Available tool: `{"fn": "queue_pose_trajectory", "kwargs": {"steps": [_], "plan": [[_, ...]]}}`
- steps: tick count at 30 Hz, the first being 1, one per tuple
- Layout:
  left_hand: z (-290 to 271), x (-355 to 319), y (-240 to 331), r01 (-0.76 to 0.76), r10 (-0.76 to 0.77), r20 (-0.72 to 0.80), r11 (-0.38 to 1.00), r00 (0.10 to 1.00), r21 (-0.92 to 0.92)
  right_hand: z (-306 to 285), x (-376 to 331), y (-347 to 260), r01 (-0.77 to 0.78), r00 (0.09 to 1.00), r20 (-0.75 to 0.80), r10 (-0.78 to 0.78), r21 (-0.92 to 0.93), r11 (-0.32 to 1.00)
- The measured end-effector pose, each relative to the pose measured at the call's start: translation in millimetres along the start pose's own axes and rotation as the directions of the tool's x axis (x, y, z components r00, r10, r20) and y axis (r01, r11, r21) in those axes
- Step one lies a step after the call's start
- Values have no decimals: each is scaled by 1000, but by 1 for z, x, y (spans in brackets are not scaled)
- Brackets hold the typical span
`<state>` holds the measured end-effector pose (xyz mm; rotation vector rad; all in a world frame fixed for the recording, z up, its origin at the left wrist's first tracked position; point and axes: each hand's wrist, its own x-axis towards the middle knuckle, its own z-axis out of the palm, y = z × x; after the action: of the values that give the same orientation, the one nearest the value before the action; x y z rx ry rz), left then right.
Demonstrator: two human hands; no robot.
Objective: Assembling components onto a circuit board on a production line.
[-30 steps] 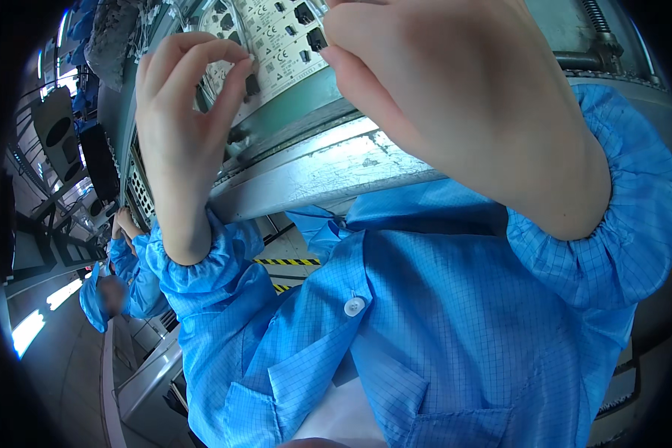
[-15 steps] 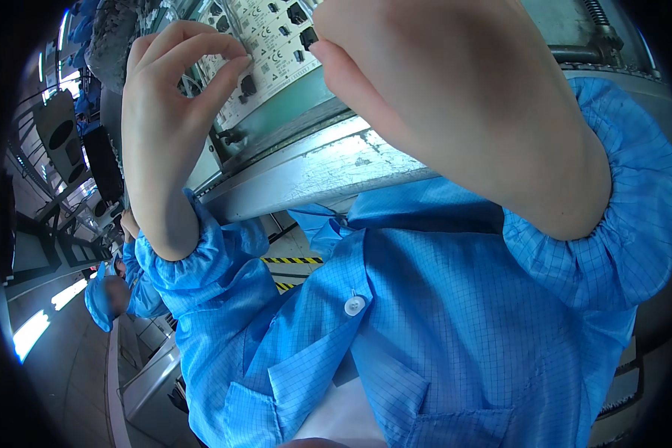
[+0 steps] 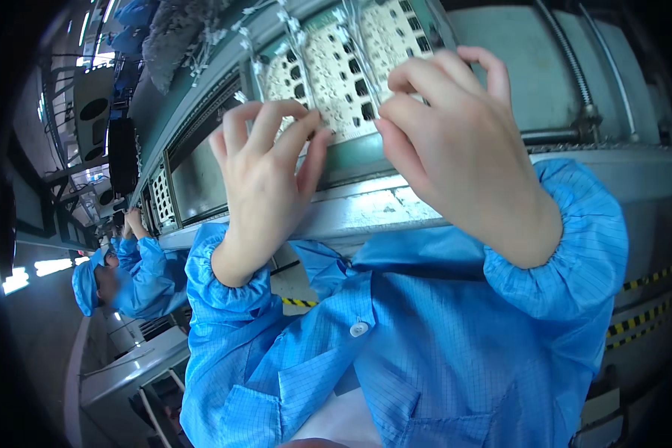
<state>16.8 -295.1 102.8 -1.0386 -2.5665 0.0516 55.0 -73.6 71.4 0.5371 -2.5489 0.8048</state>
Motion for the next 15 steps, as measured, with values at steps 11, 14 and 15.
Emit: {"fn": "queue_pose_trajectory", "kwargs": {"steps": [11, 14, 15], "plan": [[19, 23, -84, -58, 10, -104, 880, 995, -471, 6, 159, 36, 52, 993, 108, -37, -137, 989], [39, 27, -131, 5, -143, -322, 920, 936, -392, 45, 179, 58, 43, 992, 127, -18, -193, 980], [42, 22, -142, 28, -180, -325, 906, 928, -422, 55, 181, 59, 20, 997, 73, -7, -189, 982]]}}
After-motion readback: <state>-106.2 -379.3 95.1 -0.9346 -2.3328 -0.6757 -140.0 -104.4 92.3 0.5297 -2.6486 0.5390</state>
